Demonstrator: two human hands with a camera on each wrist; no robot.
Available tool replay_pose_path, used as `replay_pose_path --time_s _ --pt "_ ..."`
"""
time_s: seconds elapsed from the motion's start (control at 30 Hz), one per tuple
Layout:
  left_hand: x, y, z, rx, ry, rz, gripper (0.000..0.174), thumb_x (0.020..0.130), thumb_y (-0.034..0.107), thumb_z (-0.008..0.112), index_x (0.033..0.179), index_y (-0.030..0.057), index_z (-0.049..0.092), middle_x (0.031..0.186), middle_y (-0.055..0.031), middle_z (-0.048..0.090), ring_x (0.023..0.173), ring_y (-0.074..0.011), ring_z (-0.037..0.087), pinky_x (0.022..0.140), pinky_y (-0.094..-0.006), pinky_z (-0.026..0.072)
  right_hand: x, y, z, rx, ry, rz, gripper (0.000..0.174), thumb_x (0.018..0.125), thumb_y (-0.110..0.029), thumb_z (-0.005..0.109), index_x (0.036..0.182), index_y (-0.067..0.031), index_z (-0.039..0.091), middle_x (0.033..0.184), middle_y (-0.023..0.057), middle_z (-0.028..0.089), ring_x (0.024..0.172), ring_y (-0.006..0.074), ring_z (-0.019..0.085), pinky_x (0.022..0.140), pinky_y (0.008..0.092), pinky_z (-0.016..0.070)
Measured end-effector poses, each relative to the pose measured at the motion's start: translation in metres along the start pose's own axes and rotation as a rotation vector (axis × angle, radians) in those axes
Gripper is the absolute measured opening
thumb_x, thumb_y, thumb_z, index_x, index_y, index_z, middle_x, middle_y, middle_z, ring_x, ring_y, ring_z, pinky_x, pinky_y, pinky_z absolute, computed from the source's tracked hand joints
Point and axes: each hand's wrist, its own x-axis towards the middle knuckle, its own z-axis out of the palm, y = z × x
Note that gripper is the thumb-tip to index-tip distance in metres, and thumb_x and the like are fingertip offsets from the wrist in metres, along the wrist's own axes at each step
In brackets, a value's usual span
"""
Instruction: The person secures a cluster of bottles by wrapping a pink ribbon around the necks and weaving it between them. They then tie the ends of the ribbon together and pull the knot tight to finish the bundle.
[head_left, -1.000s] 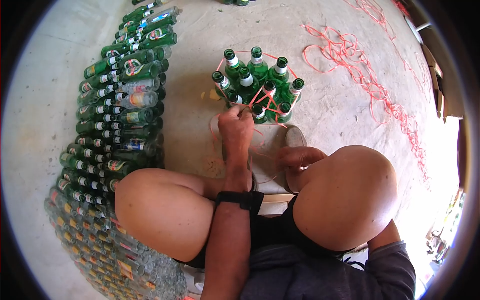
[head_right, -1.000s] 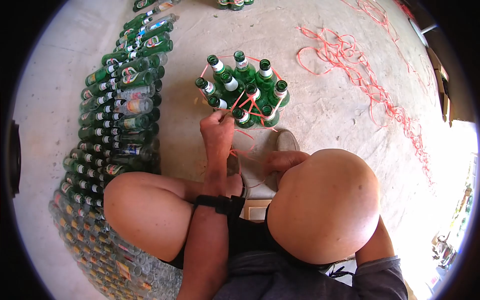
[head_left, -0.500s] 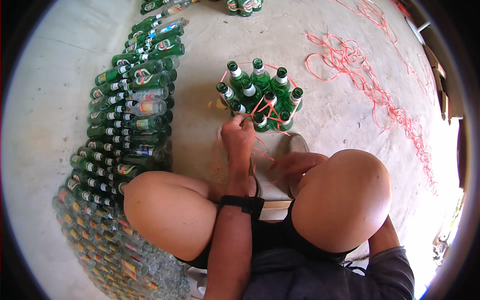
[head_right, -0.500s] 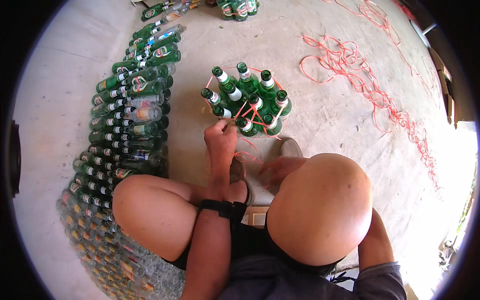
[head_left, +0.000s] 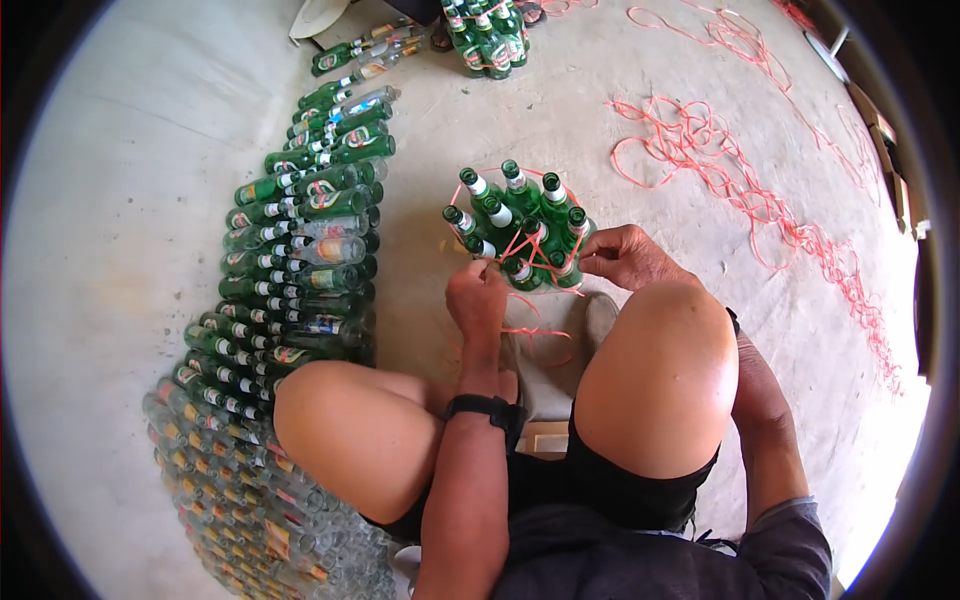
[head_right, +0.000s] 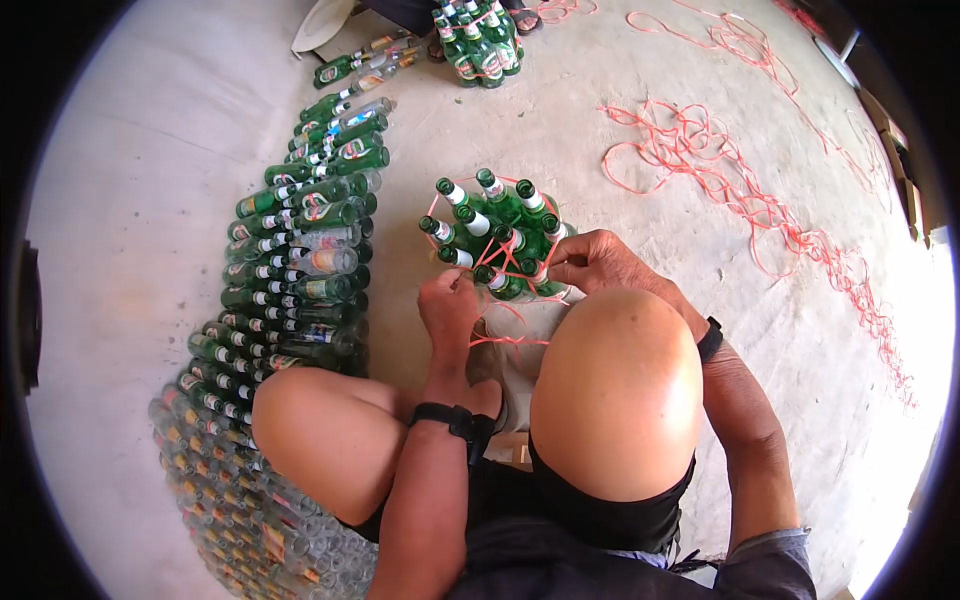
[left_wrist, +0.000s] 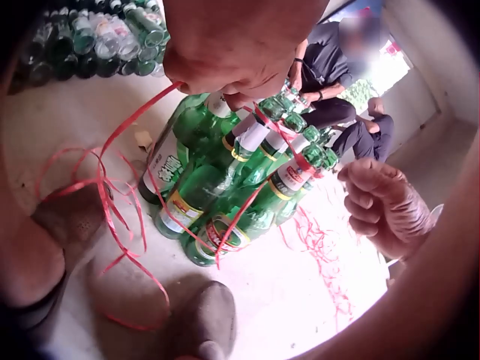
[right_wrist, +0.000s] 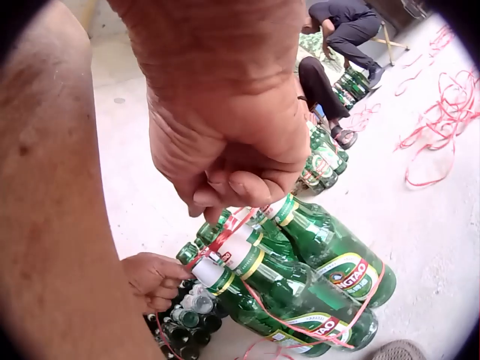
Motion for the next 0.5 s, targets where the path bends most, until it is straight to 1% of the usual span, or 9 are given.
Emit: replay_pose_path --time_s 0.07,0.1,0.17,0.2,0.23,0.33,0.37,0.47,0.5 --pt "0.002 0.008 -0.002 0.100 -0.031 -0.027 0.020 0.089 0.021 0.071 0.099 0.0078 0.082 0.082 -0.0218 0.073 0.079 -0.0419 0.073 0.070 -0.0508 0.0550 0.001 -0.009 0.000 -0.170 0.082 -0.077 0.020 0.089 -0.007 0.084 0.106 -0.0026 0.075 0.081 0.0020 0.066 0.076 0.0079 0.060 0.069 0.0283 0.0505" --pt "0.002 0.008 0.001 0.057 -0.003 0.010 0.019 0.090 0.019 0.071 0.098 0.0052 0.081 0.079 -0.0212 0.073 0.075 -0.0390 0.073 0.069 -0.0482 0.0547 0.005 -0.010 0.002 -0.214 0.115 -0.213 0.032 0.081 -0.008 0.089 0.111 -0.0065 0.075 0.087 0.0067 0.065 0.081 0.0156 0.066 0.073 0.0318 0.0555" --pt "-0.002 0.001 0.006 -0.023 0.059 0.063 0.018 0.091 0.016 0.073 0.096 0.0001 0.079 0.074 -0.0198 0.072 0.068 -0.0332 0.073 0.066 -0.0430 0.0539 0.012 -0.010 0.012 -0.368 0.182 -0.460 0.040 0.078 -0.008 0.090 0.115 -0.0076 0.075 0.095 0.0091 0.064 0.089 0.0220 0.069 0.077 0.0355 0.0587" --pt "-0.005 0.000 0.005 -0.011 0.054 0.055 0.018 0.091 0.016 0.073 0.096 -0.0001 0.079 0.074 -0.0199 0.072 0.068 -0.0334 0.073 0.066 -0.0430 0.0536 0.016 -0.014 0.019 -0.442 0.211 -0.583 0.044 0.077 -0.009 0.091 0.117 -0.0081 0.074 0.100 0.0103 0.064 0.093 0.0252 0.070 0.079 0.0373 0.0603" --pt "-0.008 0.001 0.005 0.000 0.049 0.047 0.018 0.091 0.015 0.073 0.095 -0.0004 0.079 0.074 -0.0201 0.072 0.068 -0.0337 0.073 0.065 -0.0431 0.0533 0.016 -0.023 0.023 -0.477 0.173 -0.542 0.055 0.073 -0.013 0.092 0.124 -0.0107 0.072 0.112 0.0122 0.064 0.103 0.0318 0.069 0.084 0.0427 0.0623" --pt "-0.006 -0.001 0.005 -0.041 0.065 0.066 0.017 0.091 0.014 0.073 0.096 -0.0010 0.078 0.074 -0.0203 0.072 0.067 -0.0335 0.072 0.064 -0.0430 0.0525 0.030 -0.026 0.041 -0.732 0.275 -0.622 0.065 0.072 -0.020 0.091 0.133 -0.0135 0.068 0.121 0.0095 0.061 0.111 0.0309 0.067 0.086 0.0432 0.0625" --pt "-0.004 -0.002 0.005 -0.061 0.068 0.086 0.017 0.091 0.014 0.073 0.096 -0.0012 0.078 0.074 -0.0203 0.072 0.066 -0.0333 0.071 0.064 -0.0430 0.0522 0.032 -0.027 0.043 -0.802 0.249 -0.603 0.071 0.070 -0.022 0.091 0.136 -0.0161 0.066 0.128 0.0096 0.058 0.116 0.0304 0.066 0.085 0.0432 0.0636" --pt "0.000 -0.005 0.008 -0.089 0.016 0.072 0.016 0.091 0.011 0.072 0.097 -0.0017 0.078 0.075 -0.0201 0.072 0.063 -0.0303 0.070 0.063 -0.0413 0.0517 0.036 -0.025 0.052 -0.893 0.332 -0.575 0.068 0.073 -0.021 0.089 0.137 -0.0161 0.065 0.131 0.0123 0.057 0.117 0.0302 0.066 0.082 0.0419 0.0645" --pt "-0.001 -0.009 0.013 -0.149 0.014 0.064 0.015 0.091 0.010 0.072 0.098 -0.0019 0.078 0.074 -0.0196 0.072 0.062 -0.0278 0.068 0.062 -0.0405 0.0512 0.037 -0.025 0.054 -0.948 0.349 -0.583 0.066 0.075 -0.021 0.088 0.137 -0.0168 0.065 0.132 0.0133 0.057 0.115 0.0300 0.067 0.081 0.0412 0.0648"
